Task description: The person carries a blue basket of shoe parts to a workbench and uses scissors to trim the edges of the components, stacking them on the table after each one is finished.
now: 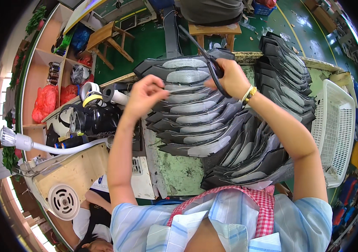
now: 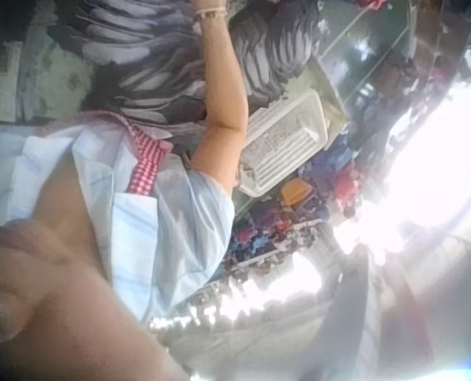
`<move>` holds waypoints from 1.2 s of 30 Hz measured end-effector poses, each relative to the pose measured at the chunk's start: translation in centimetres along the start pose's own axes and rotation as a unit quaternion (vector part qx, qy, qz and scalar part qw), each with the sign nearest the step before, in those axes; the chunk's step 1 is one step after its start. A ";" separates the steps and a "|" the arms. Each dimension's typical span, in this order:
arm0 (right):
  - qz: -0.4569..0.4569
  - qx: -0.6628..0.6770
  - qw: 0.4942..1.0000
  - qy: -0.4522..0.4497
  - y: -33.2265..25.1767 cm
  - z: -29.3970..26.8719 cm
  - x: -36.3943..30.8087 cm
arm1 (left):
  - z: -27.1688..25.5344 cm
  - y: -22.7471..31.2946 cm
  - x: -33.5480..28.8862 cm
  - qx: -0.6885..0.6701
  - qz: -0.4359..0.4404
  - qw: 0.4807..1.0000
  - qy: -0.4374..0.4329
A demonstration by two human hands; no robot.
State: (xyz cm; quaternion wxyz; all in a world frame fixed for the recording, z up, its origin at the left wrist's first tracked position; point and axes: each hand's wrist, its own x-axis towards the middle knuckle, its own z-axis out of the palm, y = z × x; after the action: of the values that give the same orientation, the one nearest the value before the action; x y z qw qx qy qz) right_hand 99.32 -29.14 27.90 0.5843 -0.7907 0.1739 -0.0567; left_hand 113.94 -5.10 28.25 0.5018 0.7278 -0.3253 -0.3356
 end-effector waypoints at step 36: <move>0.060 0.148 0.984 -0.081 -3.5 1.0 -3.9 | 7.6 4.3 -2.9 0.028 0.133 0.989 0.060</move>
State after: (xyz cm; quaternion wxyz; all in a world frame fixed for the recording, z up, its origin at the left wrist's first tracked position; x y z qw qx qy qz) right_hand 96.70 -25.98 31.29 0.7090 -0.6858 0.1631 0.0179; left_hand 105.50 -7.84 30.70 0.5403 0.7103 -0.3981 -0.2125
